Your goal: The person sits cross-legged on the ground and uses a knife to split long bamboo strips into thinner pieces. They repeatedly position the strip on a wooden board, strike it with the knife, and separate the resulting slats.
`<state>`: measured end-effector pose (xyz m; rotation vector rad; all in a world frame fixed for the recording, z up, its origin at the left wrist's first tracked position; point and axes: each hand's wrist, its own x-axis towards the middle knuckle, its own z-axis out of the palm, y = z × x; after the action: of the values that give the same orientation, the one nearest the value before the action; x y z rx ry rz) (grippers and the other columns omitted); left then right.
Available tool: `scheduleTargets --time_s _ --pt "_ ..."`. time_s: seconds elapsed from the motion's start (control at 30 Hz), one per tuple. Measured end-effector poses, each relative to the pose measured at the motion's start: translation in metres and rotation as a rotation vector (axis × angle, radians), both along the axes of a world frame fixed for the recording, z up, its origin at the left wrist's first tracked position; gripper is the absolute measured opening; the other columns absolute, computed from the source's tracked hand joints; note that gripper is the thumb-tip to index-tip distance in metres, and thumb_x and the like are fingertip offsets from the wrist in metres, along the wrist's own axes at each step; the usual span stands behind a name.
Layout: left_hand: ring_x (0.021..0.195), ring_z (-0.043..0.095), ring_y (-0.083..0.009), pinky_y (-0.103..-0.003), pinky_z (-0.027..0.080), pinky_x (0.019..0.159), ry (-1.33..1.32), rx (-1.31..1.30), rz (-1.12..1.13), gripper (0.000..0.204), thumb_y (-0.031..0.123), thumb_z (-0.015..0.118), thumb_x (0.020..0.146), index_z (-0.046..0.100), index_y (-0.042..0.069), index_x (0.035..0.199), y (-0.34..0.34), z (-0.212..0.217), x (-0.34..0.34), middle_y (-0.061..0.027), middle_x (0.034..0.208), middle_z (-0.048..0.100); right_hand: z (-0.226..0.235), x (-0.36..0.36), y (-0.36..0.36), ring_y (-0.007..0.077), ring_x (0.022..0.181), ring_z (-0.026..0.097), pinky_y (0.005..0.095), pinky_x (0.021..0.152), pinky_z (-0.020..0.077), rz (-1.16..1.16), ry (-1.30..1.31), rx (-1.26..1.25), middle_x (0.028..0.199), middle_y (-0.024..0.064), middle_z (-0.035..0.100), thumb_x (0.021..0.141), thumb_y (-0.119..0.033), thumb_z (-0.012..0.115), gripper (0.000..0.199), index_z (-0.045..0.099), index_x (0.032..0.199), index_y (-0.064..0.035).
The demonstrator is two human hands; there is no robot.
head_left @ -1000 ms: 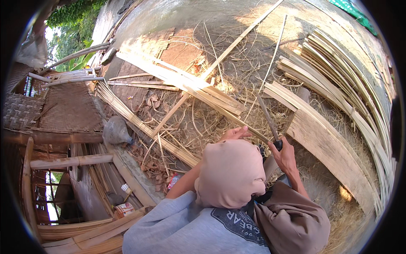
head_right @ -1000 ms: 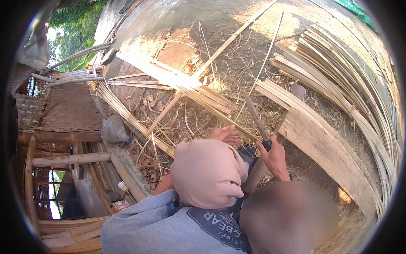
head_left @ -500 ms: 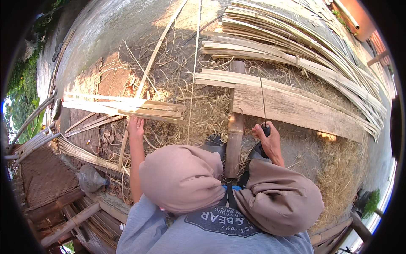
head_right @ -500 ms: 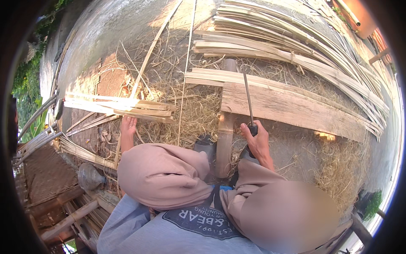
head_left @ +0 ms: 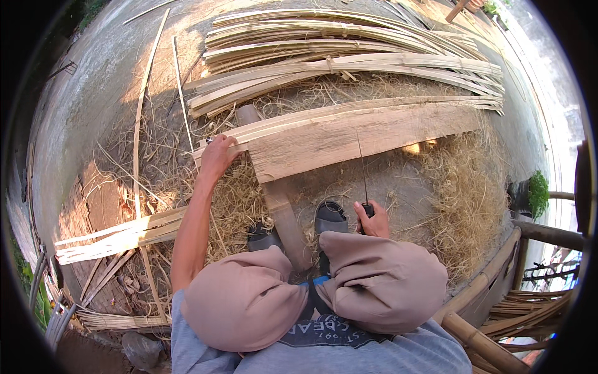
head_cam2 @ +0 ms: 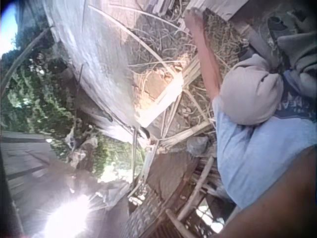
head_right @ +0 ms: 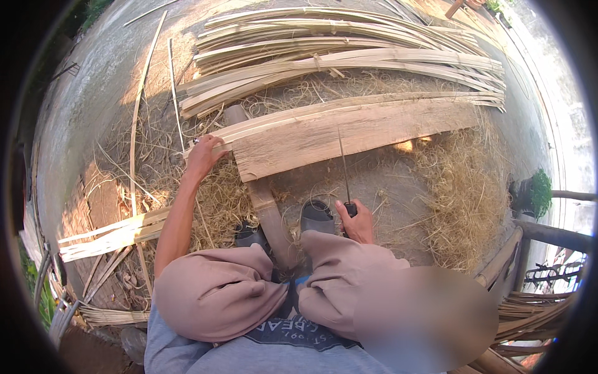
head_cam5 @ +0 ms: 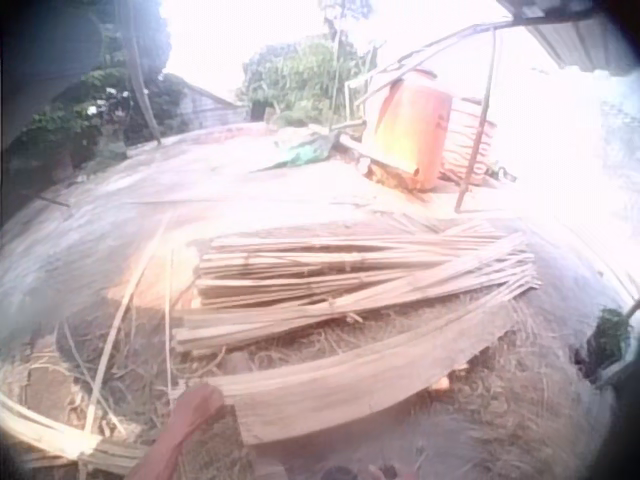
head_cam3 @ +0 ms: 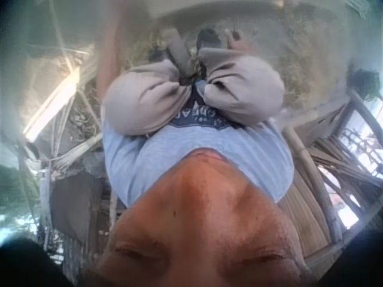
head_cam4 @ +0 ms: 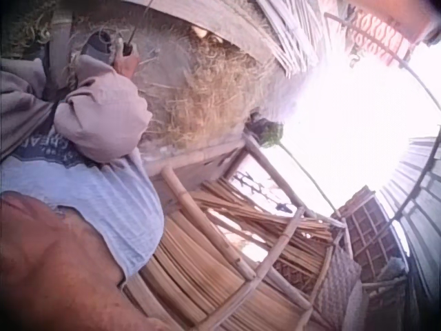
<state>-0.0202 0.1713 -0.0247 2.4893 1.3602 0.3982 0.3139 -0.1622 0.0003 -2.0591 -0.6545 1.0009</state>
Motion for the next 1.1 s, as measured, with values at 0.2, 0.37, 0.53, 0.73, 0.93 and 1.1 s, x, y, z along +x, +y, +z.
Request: scheduleTargets --time_s 0.2,0.37,0.53,0.73,0.93,1.1 --pt "0.090 0.067 -0.0350 -0.047 0.053 0.079 -0.048 -0.004 -0.021 0.023 0.032 0.074 0.095 0.070 0.010 0.102 0.017 -0.015 0.000 -0.0130 0.101 0.066 -0.010 0.006 -0.003 0.0116 0.049 0.058 0.0304 0.046 0.0474 -0.026 -0.006 -0.020 0.063 0.0035 0.060 0.097 -0.035 0.074 0.038 0.061 0.085 -0.0018" --pt "0.095 0.069 -0.0369 -0.050 0.053 0.082 0.042 -0.242 0.092 0.028 0.035 0.078 0.091 0.076 0.008 0.098 0.044 -0.009 0.000 -0.0156 0.101 0.070 -0.014 0.000 0.006 0.0113 0.049 0.058 0.0302 0.046 0.0476 -0.040 0.074 -0.008 0.064 0.0034 0.060 0.097 -0.035 0.075 0.038 0.061 0.084 -0.0021" --pt "0.092 0.071 -0.0357 -0.048 0.055 0.080 0.185 -0.224 0.023 0.031 0.037 0.084 0.084 0.079 0.009 0.097 0.062 -0.005 0.008 -0.0164 0.094 0.074 -0.017 0.002 0.002 0.0121 0.050 0.060 0.0306 0.047 0.0477 -0.049 0.077 0.020 0.064 0.0040 0.060 0.096 -0.039 0.076 0.044 0.059 0.080 -0.0011" --pt "0.086 0.073 -0.0326 -0.044 0.056 0.078 0.222 -0.479 0.032 0.030 0.037 0.088 0.081 0.081 0.008 0.089 0.079 -0.011 0.003 -0.0156 0.089 0.076 -0.016 0.001 0.002 0.0119 0.051 0.060 0.0303 0.047 0.0479 -0.054 0.042 -0.015 0.064 0.0038 0.059 0.096 -0.041 0.074 0.045 0.059 0.081 -0.0015" --pt "0.085 0.071 -0.0341 -0.044 0.054 0.078 0.096 -0.277 -0.061 0.033 0.035 0.079 0.092 0.075 0.003 0.086 0.085 -0.028 -0.025 -0.0208 0.091 0.072 -0.016 -0.003 0.008 0.0119 0.052 0.060 0.0299 0.048 0.0486 -0.052 0.023 -0.015 0.067 0.0038 0.062 0.098 -0.041 0.073 0.042 0.062 0.089 -0.0015" --pt "0.072 0.063 -0.0257 -0.043 0.049 0.070 0.039 -0.329 0.077 0.055 0.054 0.067 0.097 0.067 0.002 0.081 0.084 0.073 0.013 -0.0125 0.077 0.066 -0.028 0.008 -0.002 0.0122 0.054 0.062 0.0296 0.050 0.0500 -0.143 0.052 -0.014 0.068 0.0038 0.062 0.100 -0.046 0.070 0.046 0.062 0.091 -0.0022"
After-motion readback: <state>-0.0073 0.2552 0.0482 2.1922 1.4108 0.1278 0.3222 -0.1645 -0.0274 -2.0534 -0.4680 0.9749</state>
